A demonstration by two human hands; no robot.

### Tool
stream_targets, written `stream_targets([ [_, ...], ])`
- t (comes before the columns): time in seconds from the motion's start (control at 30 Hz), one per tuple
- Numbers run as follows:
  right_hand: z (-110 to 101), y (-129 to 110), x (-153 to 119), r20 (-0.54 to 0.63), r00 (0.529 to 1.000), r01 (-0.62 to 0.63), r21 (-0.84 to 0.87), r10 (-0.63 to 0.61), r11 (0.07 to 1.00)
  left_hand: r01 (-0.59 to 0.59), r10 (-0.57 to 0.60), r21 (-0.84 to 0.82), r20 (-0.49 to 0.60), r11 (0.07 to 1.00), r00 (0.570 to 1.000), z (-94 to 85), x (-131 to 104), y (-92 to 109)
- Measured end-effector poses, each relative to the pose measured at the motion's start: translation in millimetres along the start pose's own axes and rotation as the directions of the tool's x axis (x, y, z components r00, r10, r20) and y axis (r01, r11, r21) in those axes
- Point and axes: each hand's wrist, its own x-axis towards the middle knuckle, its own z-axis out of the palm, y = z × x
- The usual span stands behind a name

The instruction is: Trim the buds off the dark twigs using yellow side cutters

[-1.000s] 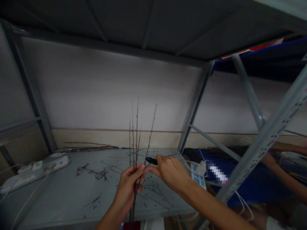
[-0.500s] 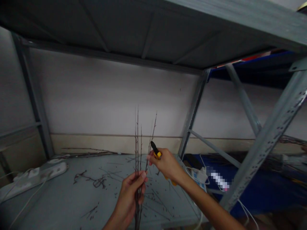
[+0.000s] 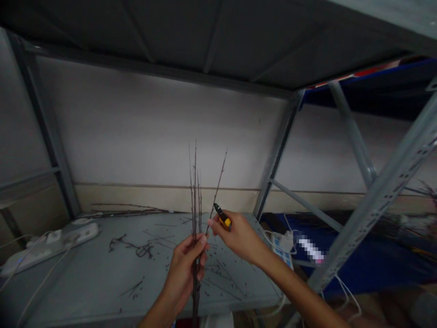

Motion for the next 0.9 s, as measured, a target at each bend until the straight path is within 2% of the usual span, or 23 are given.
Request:
stream_targets([
  [0.07, -1.1, 5.0, -5.5, -0.045, 0.992, 0.107, -0.243, -0.122, 0.964, 0.004, -0.004, -0.022, -0.007, 1.000, 1.000, -0.4, -1.5, 1.8],
  [0.1, -1.9, 7.6, -7.6, -0.047, 0.980, 0.160, -0.380, -0.192, 0.911, 0.009, -0.009, -0.025, -0.002, 1.000, 1.000, -0.6, -2.4, 2.6],
  [0.2, -5.2, 12.4, -9.7, 0.030, 0.935, 0.269, -0.711, -0.354, 0.649, 0.027, -0.027, -0.010, 0.028, 1.000, 0.999, -0.2, -5.4, 4.2],
  [0.27, -7.7, 12.2, -8.0, 0.101, 0.917, 0.299, -0.815, -0.385, 0.497, 0.032, -0.032, 0.000, 0.036, 1.000, 0.999, 0.7, -6.9, 4.4],
  [0.33, -9.7, 10.5, -5.8, 0.161, 0.902, 0.334, -0.848, -0.400, 0.411, 0.028, -0.028, -0.002, 0.038, 1.000, 0.999, 1.3, -7.5, 4.1],
  [0.43, -10.7, 9.3, -4.7, 0.208, 0.878, 0.382, -0.846, -0.431, 0.371, 0.023, -0.022, -0.018, 0.037, 1.000, 0.999, 1.2, -7.8, 3.6],
  [0.63, -3.8, 17.6, -8.2, 0.183, 0.868, 0.369, -0.860, -0.461, 0.352, 0.060, -0.059, -0.027, 0.048, 0.998, 0.997, 1.3, -10.1, 6.9],
  [0.9, 5.1, 30.3, -6.7, 0.191, 0.880, 0.383, -0.826, -0.435, 0.414, 0.064, -0.063, -0.024, 0.047, 0.998, 0.997, -0.6, -10.9, 6.6],
])
